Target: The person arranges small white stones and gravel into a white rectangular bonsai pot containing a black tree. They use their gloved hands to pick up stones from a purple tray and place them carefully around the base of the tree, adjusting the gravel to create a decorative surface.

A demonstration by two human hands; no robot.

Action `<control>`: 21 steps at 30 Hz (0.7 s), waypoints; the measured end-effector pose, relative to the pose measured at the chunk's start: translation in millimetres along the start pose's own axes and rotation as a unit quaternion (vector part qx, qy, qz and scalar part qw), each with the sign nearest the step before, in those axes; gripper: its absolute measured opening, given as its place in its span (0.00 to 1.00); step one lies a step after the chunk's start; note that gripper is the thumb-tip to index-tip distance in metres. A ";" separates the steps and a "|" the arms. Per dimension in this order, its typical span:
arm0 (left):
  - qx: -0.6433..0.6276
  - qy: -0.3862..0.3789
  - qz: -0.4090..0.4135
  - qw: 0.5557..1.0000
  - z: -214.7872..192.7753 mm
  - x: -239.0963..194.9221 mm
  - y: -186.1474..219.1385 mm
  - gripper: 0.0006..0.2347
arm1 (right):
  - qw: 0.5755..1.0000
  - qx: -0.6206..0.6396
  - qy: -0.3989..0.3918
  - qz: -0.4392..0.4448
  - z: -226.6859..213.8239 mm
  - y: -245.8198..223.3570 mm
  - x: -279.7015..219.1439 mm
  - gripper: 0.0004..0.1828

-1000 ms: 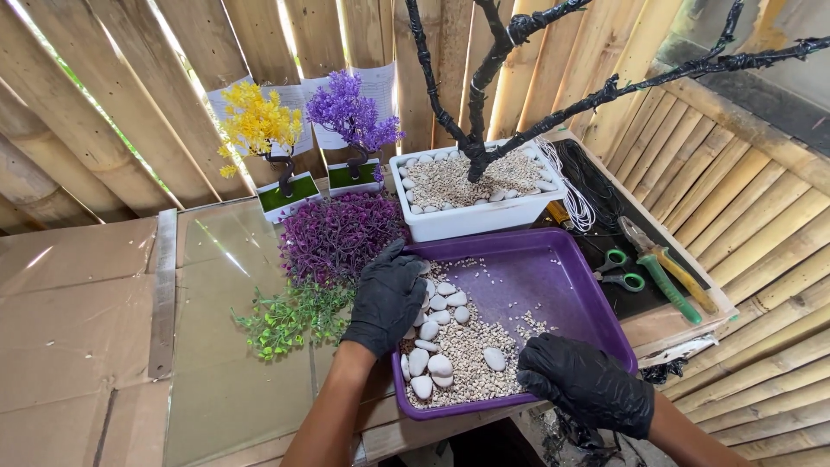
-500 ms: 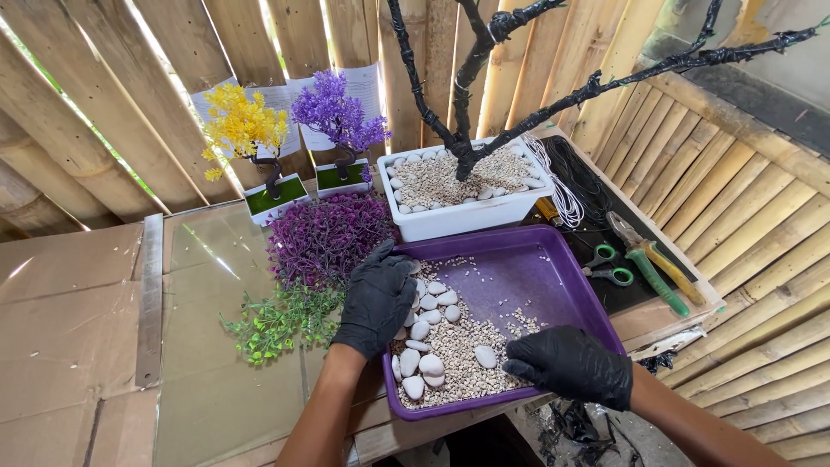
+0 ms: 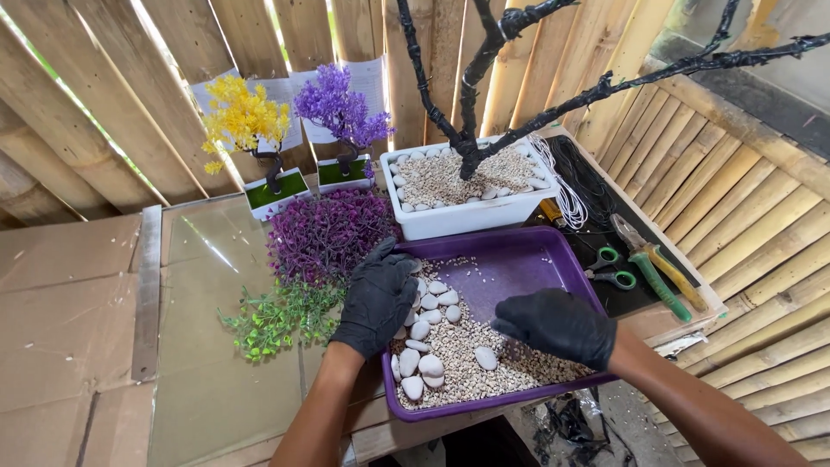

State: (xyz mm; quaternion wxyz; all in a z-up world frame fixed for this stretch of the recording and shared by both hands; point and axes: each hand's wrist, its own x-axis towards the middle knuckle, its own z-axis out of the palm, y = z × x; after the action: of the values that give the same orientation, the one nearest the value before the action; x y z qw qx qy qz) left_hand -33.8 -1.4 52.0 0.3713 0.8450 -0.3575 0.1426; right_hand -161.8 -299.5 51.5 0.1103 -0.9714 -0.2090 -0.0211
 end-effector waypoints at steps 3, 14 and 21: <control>-0.001 -0.016 0.006 1.000 -5.0 -2.3 4.7 0.15 | 0.998 0.068 -0.011 0.001 -27.8 -11.3 10.2 0.15; 0.005 -0.010 0.019 1.000 -5.1 -0.6 0.2 0.15 | 0.993 0.101 -0.029 0.059 -76.9 -30.6 87.4 0.21; 0.048 -0.008 0.027 0.998 -3.7 -2.7 -3.9 0.15 | 0.967 -0.152 0.203 -0.015 -110.1 -60.0 192.3 0.19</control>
State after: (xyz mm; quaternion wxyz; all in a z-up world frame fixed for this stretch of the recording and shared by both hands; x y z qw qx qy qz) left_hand -32.9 4.5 51.0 0.3239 0.8529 -0.3755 0.1630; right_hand -10.5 -193.6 187.9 0.0008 -0.9488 -0.1912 -0.2516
